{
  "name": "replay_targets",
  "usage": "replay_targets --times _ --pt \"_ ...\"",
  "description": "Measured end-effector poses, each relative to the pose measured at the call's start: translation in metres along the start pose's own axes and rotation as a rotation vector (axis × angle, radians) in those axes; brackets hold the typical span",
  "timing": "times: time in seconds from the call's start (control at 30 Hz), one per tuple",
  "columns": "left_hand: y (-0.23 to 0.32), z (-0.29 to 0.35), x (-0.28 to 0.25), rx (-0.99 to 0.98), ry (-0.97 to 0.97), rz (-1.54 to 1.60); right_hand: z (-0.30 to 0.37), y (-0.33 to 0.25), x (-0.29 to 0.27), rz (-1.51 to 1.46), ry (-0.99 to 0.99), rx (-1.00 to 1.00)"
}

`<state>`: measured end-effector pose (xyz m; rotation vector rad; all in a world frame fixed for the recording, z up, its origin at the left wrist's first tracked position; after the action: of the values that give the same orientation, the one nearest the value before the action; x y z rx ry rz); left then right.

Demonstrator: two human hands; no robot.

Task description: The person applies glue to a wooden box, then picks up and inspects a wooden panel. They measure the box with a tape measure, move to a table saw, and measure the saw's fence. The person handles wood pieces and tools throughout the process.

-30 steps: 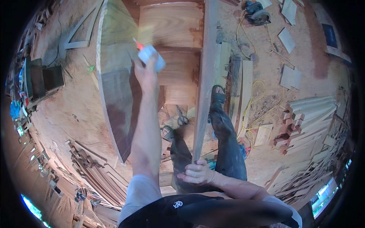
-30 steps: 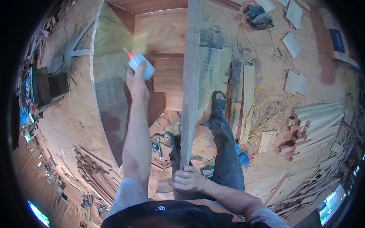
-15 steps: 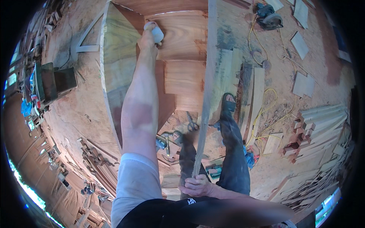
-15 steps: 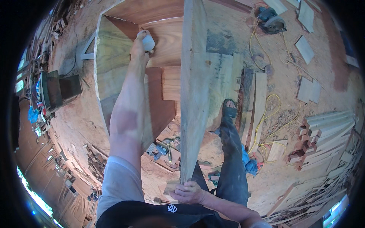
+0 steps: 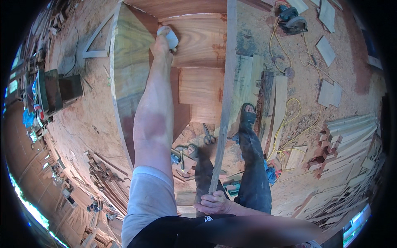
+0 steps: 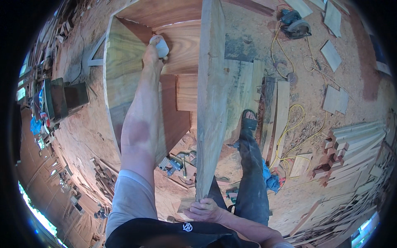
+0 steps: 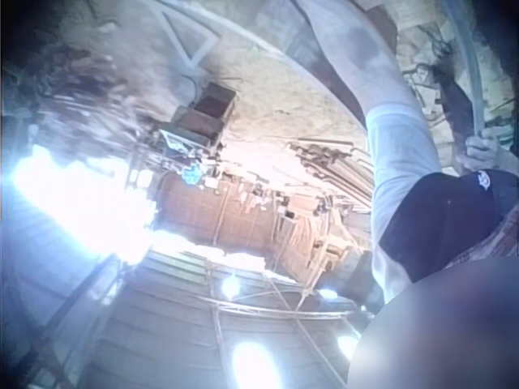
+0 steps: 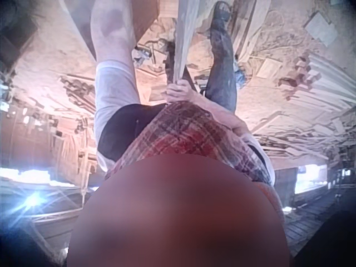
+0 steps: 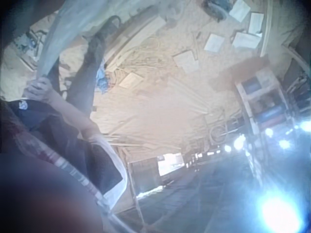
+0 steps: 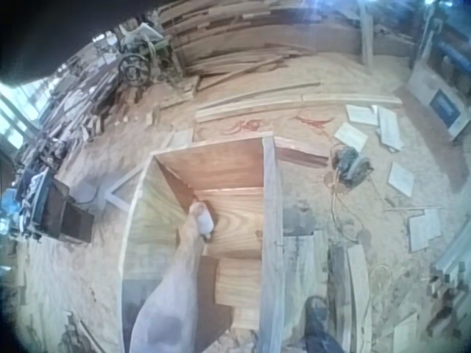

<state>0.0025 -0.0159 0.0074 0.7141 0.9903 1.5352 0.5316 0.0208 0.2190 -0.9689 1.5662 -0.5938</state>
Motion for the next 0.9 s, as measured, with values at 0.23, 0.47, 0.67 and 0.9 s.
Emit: replay_targets --times 0.23,0.47,0.67,0.9 --pt "-0.005 0.005 -0.005 0.057 0.025 0.064 0.003 -0.002 0.0 -0.019 0.01 -0.002" --pt "-0.018 0.03 -0.025 0.052 0.089 0.078 0.01 -0.004 0.004 -0.051 0.021 0.015" --pt "-0.024 0.044 -0.035 0.038 0.113 0.076 0.007 -0.003 0.002 -0.043 -0.057 -0.002" --pt "-0.031 0.065 -0.043 0.067 0.188 0.18 0.006 -0.003 0.001 -0.064 -0.064 0.003"
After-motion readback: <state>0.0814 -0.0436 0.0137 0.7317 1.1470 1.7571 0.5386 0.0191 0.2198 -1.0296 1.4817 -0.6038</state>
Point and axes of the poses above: each hand's wrist, its own z-axis away from the middle knuckle, its own x-axis out of the palm, y = z × x, the point moved 6 cm from there along -z, towards the middle knuckle, and after that the axes turned 10 degrees about x, right-handed, at the moved point
